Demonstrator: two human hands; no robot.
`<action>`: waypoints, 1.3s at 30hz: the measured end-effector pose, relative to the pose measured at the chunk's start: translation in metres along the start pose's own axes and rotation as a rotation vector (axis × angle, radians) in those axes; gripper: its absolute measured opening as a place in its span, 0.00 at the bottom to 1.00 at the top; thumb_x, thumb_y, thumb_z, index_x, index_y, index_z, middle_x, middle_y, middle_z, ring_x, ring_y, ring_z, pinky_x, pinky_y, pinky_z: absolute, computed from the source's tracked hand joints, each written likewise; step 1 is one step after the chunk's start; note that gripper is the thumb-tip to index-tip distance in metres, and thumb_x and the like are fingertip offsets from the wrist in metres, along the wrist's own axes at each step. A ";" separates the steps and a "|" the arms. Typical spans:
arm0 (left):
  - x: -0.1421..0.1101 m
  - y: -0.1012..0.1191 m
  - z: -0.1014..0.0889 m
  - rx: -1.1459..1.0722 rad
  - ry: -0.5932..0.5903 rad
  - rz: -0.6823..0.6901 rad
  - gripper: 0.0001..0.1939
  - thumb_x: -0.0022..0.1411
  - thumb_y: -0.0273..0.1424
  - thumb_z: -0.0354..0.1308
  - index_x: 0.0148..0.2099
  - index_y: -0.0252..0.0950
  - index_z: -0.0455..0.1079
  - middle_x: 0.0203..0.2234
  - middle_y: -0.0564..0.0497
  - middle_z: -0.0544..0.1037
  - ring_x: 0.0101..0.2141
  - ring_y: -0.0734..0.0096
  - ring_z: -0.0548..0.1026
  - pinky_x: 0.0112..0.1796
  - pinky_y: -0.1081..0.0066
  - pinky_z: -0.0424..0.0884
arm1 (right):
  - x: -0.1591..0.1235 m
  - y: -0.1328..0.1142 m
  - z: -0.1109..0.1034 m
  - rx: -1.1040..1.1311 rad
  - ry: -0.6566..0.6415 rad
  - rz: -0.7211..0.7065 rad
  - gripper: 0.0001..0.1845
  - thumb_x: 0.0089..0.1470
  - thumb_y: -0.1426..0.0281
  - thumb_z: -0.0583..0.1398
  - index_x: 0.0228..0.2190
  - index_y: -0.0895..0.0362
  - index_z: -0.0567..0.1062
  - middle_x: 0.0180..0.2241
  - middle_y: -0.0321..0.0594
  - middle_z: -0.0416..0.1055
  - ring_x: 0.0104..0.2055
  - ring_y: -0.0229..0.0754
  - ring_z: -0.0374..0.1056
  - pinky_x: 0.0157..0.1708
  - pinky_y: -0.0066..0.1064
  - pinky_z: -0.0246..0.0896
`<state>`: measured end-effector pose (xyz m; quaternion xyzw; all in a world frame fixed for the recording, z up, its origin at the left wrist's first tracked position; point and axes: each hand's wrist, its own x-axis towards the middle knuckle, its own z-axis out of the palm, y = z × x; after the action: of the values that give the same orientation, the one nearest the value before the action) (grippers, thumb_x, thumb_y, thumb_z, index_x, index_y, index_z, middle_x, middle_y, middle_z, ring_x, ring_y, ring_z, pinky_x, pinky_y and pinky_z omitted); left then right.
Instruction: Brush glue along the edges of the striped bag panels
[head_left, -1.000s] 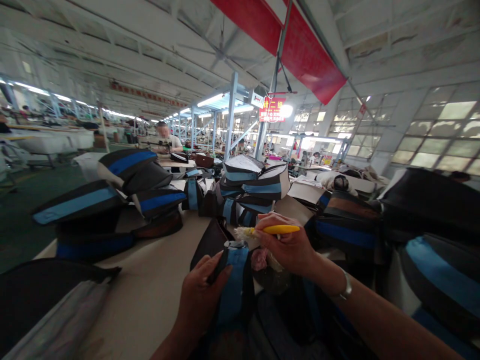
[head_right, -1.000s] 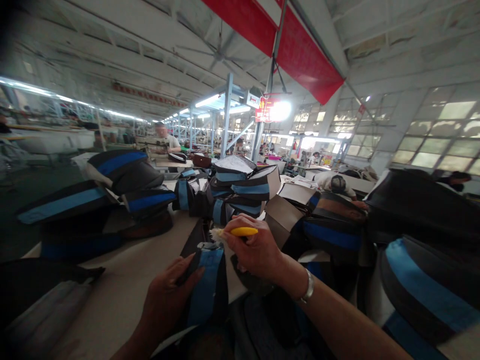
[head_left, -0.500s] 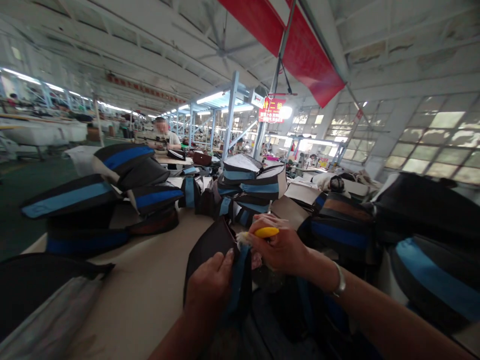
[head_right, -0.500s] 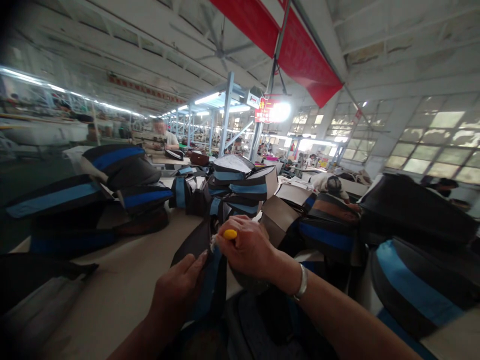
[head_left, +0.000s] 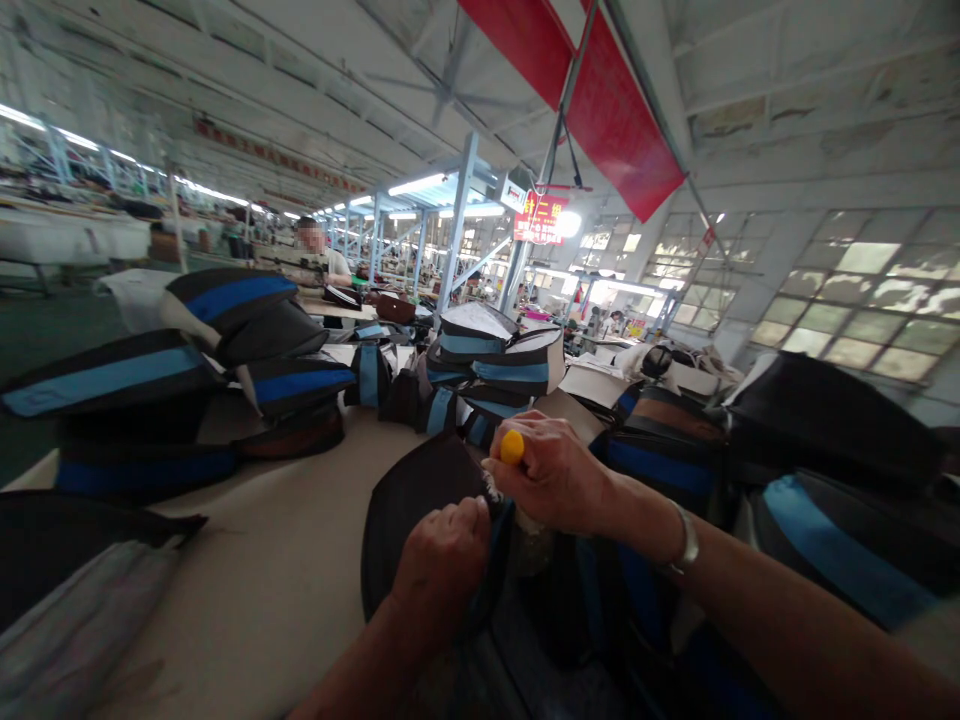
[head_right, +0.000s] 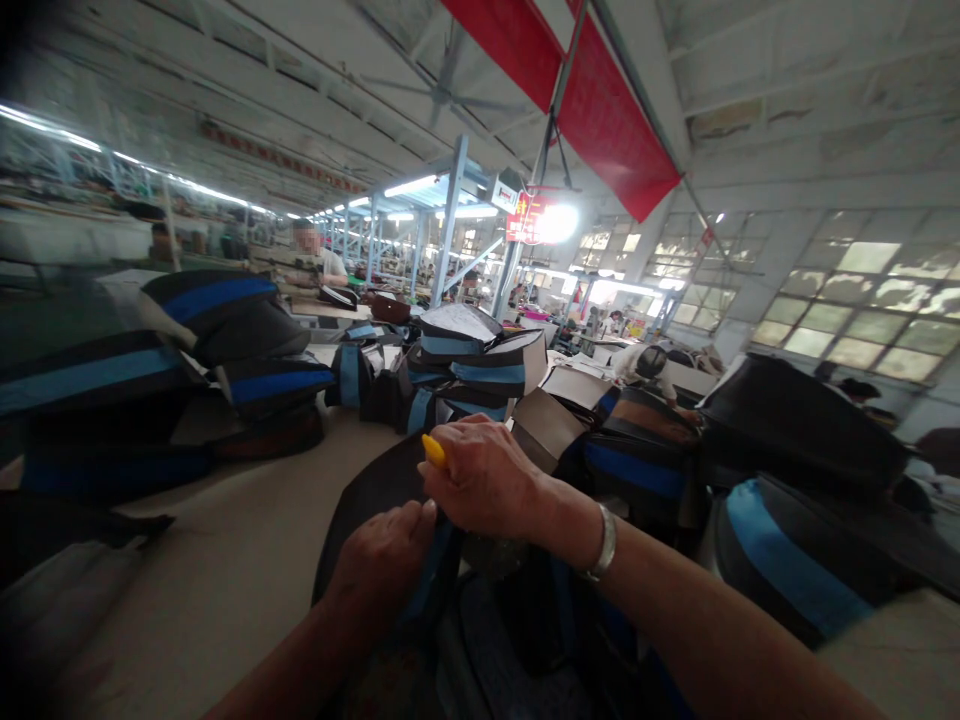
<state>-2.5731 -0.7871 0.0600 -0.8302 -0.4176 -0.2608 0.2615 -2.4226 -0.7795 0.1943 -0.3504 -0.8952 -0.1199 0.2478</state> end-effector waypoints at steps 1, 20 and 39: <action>0.000 0.001 0.001 -0.013 -0.019 -0.006 0.11 0.59 0.18 0.50 0.40 0.33 0.70 0.27 0.50 0.72 0.26 0.65 0.72 0.26 0.66 0.69 | 0.001 -0.001 0.001 -0.014 -0.035 -0.010 0.10 0.55 0.71 0.58 0.23 0.55 0.65 0.22 0.34 0.67 0.26 0.36 0.62 0.35 0.30 0.56; -0.136 -0.135 0.017 -0.333 0.126 -0.980 0.24 0.67 0.46 0.47 0.53 0.35 0.69 0.43 0.44 0.76 0.42 0.58 0.75 0.42 0.64 0.69 | -0.027 -0.009 0.060 1.206 0.529 0.734 0.14 0.49 0.61 0.67 0.29 0.57 0.72 0.19 0.30 0.61 0.20 0.32 0.55 0.19 0.24 0.51; -0.098 -0.090 -0.012 -1.029 0.173 -1.032 0.19 0.59 0.43 0.59 0.47 0.36 0.76 0.43 0.48 0.78 0.44 0.62 0.76 0.47 0.66 0.70 | 0.020 -0.064 0.085 0.917 0.417 0.517 0.13 0.55 0.61 0.62 0.26 0.57 0.72 0.19 0.31 0.63 0.22 0.34 0.59 0.23 0.25 0.55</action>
<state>-2.7010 -0.8032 0.0248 -0.5218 -0.5579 -0.5786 -0.2856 -2.5098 -0.7814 0.1306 -0.3834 -0.6728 0.2793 0.5677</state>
